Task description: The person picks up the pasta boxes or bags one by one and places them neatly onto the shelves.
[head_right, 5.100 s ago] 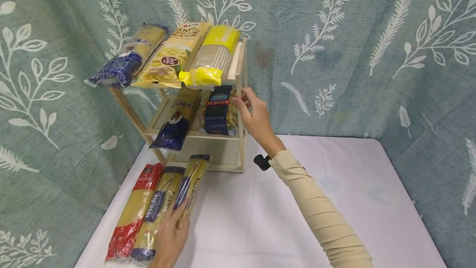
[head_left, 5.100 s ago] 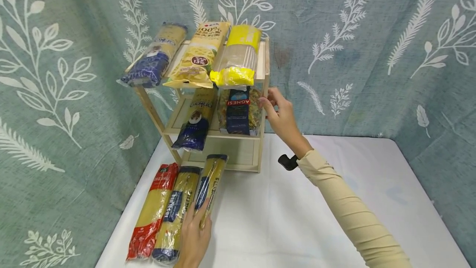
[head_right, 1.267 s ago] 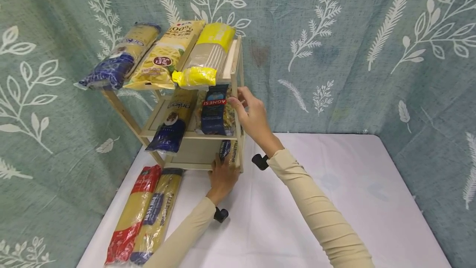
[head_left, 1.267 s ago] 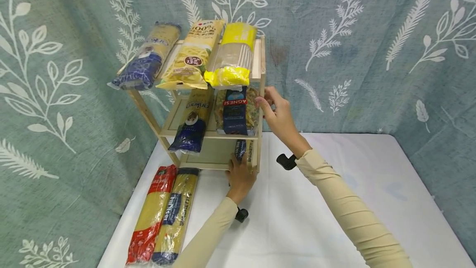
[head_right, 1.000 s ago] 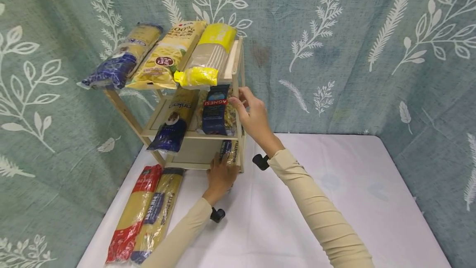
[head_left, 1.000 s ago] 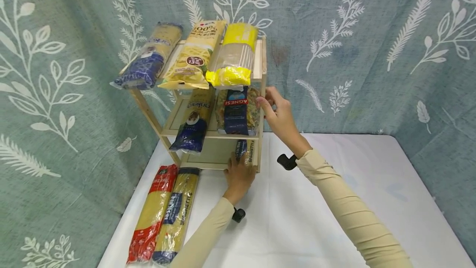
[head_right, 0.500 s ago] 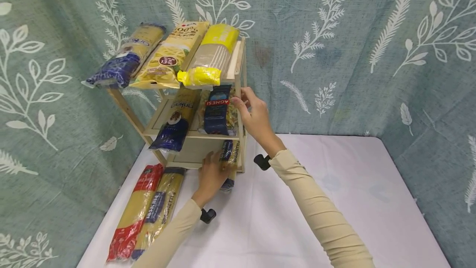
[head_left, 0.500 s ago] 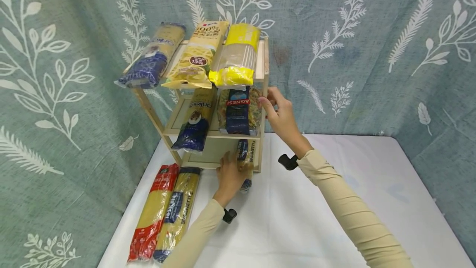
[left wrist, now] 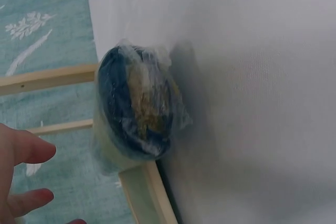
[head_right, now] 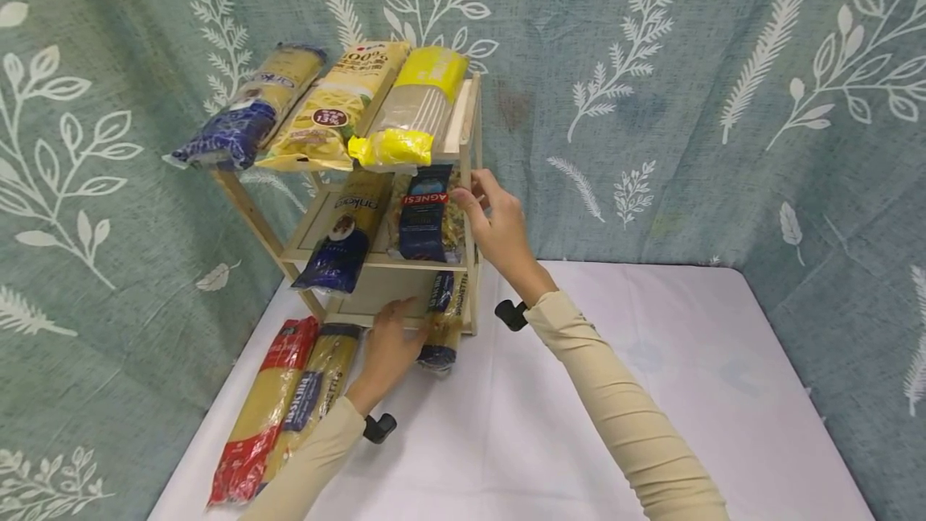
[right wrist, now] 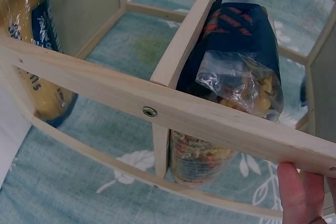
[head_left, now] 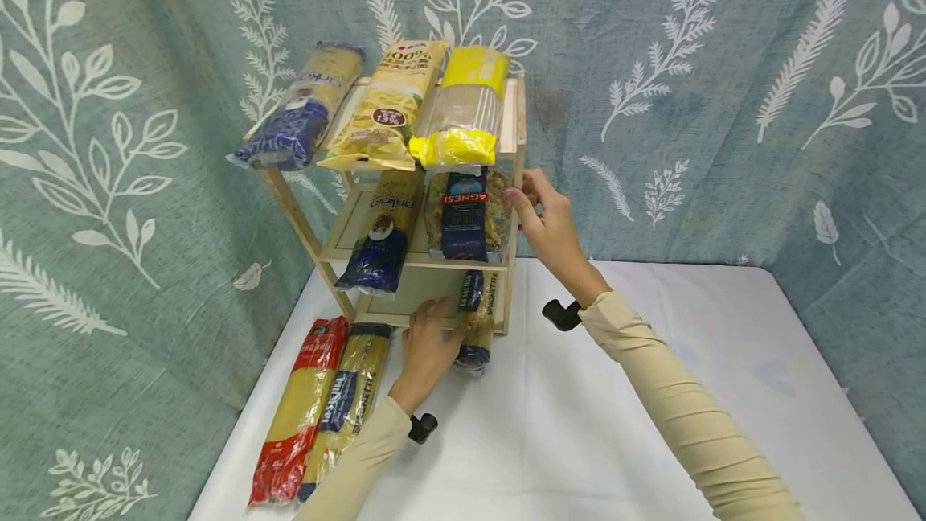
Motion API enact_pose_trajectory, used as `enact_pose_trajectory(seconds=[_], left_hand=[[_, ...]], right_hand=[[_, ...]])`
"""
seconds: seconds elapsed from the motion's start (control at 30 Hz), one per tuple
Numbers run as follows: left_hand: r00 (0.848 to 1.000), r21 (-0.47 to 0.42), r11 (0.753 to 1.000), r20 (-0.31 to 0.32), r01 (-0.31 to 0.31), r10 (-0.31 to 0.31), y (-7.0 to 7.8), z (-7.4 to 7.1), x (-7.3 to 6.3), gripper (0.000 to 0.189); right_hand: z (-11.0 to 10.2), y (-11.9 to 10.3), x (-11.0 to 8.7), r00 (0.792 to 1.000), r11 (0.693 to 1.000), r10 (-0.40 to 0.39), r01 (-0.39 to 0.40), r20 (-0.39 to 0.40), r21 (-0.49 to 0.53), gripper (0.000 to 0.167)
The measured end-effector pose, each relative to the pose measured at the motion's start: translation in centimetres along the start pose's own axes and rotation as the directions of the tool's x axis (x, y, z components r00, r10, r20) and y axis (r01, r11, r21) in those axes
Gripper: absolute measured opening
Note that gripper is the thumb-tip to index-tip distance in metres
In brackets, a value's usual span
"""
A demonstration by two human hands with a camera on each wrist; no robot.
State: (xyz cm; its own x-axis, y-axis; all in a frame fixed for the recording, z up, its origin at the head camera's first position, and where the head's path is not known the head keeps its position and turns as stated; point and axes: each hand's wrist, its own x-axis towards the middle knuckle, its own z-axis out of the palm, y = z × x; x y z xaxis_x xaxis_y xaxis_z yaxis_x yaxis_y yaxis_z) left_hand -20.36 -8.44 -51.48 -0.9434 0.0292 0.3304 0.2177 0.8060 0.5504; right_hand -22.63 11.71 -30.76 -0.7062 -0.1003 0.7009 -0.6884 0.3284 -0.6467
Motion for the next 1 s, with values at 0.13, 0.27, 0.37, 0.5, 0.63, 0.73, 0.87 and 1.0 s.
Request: enact_pose_trajectory(seconds=[0.13,0.27,0.37,0.5,0.63,0.73,0.87,1.0], left_hand=[[1.0,0.007,1.0,0.016,0.007,-0.007,-0.1,-0.8,-0.3,0.05],[1.0,-0.014,1.0,0.017,-0.003,0.003,-0.6,-1.4,-0.7,0.049],[1.0,-0.028,1.0,0.023,-0.008,0.009,-1.0,-1.8,-1.0,0.048],[0.999,-0.042,0.999,0.039,0.002,-0.001,-1.6,-2.5,-1.5,0.048],[1.0,-0.018,1.0,0.001,-0.022,0.022,-2.6,-3.1,-2.0,0.048],[0.998,0.032,0.998,-0.035,-0.052,0.053,-3.4,-3.5,-2.4,0.047],[0.996,0.071,0.994,-0.03,-0.08,0.082,-4.1,-4.2,-3.0,0.047],[0.994,0.09,0.99,-0.017,-0.107,0.109,-4.5,-5.0,-3.6,0.047]], right_hand=[[0.5,2.0,0.0,1.0,1.0,0.008,-0.008,-0.002,0.02,0.014],[0.8,3.7,0.1,1.0,1.0,0.003,-0.003,-0.002,0.028,0.014],[0.7,3.9,0.1,1.0,1.0,-0.002,0.002,0.003,0.024,0.014],[0.6,3.9,0.0,1.0,1.0,-0.011,0.011,0.004,0.013,0.013],[0.6,3.8,0.0,1.0,1.0,-0.008,0.008,0.003,0.008,0.013],[0.7,3.8,0.0,1.0,1.0,-0.002,0.002,0.0,0.007,0.013],[0.7,3.6,0.0,1.0,1.0,0.0,0.0,-0.002,0.001,0.012],[0.4,1.9,0.0,1.0,1.0,-0.003,0.003,-0.001,-0.009,0.012]])
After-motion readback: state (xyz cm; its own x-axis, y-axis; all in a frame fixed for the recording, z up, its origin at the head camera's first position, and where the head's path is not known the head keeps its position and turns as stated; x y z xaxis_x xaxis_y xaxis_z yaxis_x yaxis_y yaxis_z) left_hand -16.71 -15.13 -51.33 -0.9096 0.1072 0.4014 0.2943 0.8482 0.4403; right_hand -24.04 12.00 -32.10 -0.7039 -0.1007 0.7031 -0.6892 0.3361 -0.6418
